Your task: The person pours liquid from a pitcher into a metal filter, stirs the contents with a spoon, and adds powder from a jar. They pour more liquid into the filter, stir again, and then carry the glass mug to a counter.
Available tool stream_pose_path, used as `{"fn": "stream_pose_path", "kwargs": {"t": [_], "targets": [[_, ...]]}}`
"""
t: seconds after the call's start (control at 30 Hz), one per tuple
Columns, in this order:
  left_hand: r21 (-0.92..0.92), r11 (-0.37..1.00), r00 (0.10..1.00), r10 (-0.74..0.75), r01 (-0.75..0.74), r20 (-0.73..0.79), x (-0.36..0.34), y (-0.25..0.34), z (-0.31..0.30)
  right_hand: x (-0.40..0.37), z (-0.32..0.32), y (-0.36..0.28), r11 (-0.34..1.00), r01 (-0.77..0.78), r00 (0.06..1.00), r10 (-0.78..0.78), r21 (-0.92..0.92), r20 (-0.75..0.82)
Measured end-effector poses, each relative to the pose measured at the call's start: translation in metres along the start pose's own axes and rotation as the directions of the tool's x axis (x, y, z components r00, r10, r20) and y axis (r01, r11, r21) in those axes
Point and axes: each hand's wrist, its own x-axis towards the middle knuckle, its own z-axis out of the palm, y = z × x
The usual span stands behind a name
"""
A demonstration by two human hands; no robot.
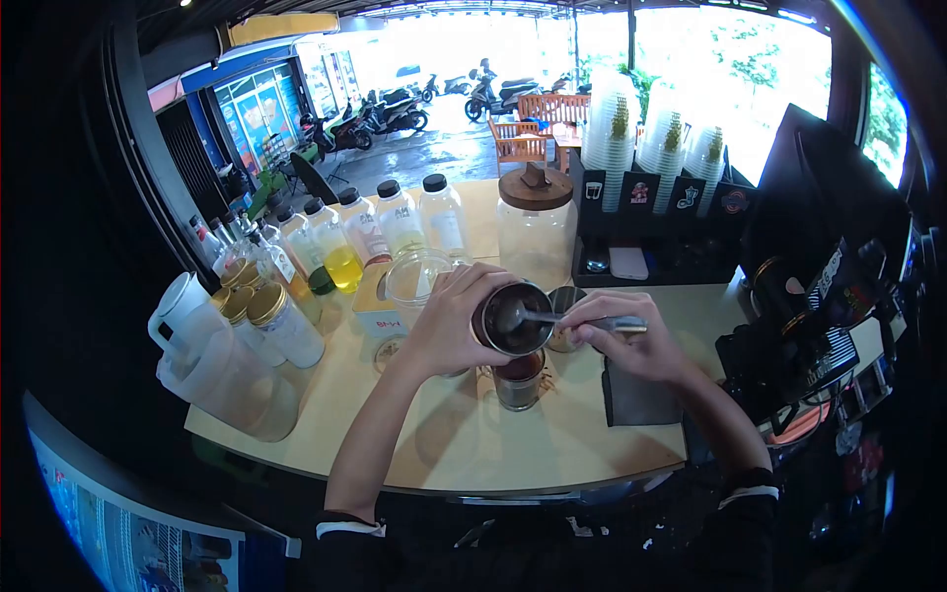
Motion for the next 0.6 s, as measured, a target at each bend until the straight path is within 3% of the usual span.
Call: {"fn": "stream_pose_path", "kwargs": {"t": [0.07,0.13,0.17,0.23,0.6], "targets": [[-0.009,1.000,0.999,0.004,-0.005,-0.040,0.000,0.003,0.001,0.000,0.004,0.002,0.991,0.079,0.996,-0.082,-0.105,-0.022],[0.021,1.000,0.999,-0.009,0.010,-0.048,0.000,0.004,0.002,-0.005,0.011,0.012,0.821,0.373,0.923,-0.378,-0.432,0.079],[0.050,0.998,0.998,-0.023,0.026,-0.059,0.000,0.004,0.003,-0.009,0.010,0.014,0.822,0.371,0.923,-0.377,-0.433,0.075],[0.061,0.997,0.997,-0.048,0.051,-0.058,-0.002,0.003,0.002,-0.016,0.006,0.019,0.701,0.482,0.874,-0.424,-0.525,0.237],[0.116,0.991,0.993,-0.058,0.069,-0.101,-0.001,0.014,0.009,-0.020,0.010,0.011,0.498,0.569,0.812,-0.467,-0.655,0.350]]}}
